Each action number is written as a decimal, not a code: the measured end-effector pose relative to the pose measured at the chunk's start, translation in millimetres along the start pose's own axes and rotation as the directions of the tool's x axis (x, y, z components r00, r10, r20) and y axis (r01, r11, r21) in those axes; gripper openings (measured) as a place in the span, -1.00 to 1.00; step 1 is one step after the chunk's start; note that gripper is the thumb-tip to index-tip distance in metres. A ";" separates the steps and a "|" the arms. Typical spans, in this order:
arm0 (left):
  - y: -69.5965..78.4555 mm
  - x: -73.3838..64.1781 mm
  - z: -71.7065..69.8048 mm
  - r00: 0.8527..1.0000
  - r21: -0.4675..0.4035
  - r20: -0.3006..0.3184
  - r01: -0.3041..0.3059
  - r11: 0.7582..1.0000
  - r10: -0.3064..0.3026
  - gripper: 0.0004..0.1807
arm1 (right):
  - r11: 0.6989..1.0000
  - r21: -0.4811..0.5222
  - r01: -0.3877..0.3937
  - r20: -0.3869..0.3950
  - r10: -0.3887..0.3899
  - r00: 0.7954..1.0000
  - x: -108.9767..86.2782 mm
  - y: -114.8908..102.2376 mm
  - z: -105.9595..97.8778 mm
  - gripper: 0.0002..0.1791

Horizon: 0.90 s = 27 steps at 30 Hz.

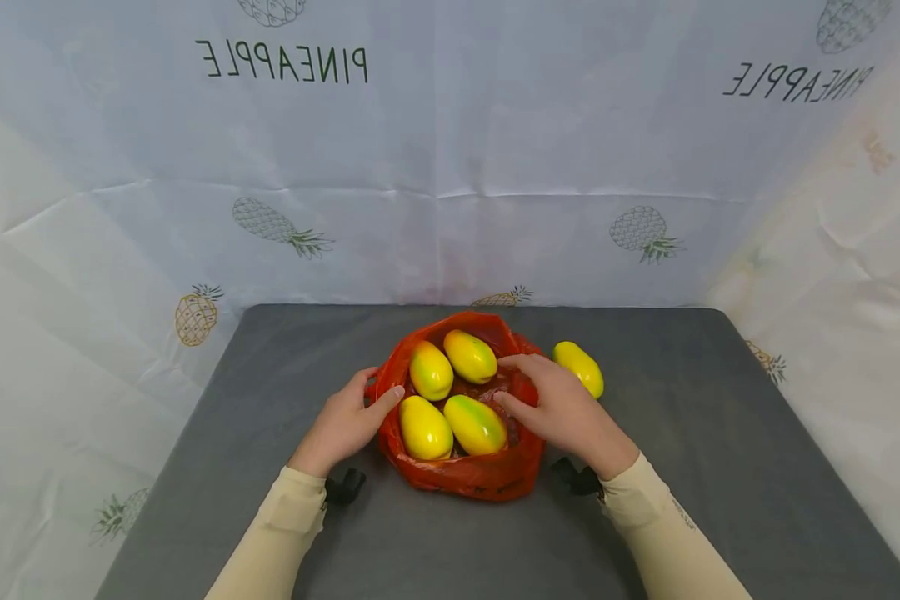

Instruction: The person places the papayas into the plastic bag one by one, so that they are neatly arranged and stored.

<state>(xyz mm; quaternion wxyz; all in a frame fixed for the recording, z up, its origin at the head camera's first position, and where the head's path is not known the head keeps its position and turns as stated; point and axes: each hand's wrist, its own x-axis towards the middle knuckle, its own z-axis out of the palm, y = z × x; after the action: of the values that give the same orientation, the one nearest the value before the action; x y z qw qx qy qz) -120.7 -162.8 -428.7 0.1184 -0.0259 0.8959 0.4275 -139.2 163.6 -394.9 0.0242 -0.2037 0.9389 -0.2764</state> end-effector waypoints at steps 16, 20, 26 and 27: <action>4.6 8.0 3.3 0.999 0.017 0.000 0.042 0.999 -0.042 -0.26 | 0.971 0.027 -0.237 -0.177 0.238 0.955 -3.8 66.7 -17.9 -0.29; 9.3 11.2 2.3 1.000 0.030 0.003 0.028 0.999 -0.028 -0.28 | 0.963 0.027 -0.268 -0.176 0.269 0.947 -2.7 77.4 -17.8 -0.25; 16.3 16.3 3.4 1.000 0.045 0.004 0.018 0.999 -0.018 -0.30 | 0.956 0.024 -0.293 -0.166 0.293 0.942 -0.6 89.2 -18.5 -0.20; 17.1 17.0 4.2 1.000 0.043 0.007 0.014 0.999 -0.014 -0.31 | 0.954 0.019 -0.300 -0.161 0.299 0.941 -0.8 90.9 -18.9 -0.19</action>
<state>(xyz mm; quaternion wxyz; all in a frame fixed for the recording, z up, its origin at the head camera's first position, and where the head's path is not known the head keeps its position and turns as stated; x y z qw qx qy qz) -138.9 -147.8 -422.2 0.1252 -0.0281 0.9043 0.4072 -175.0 243.0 -427.0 -0.0111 -0.0355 0.9586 -0.2823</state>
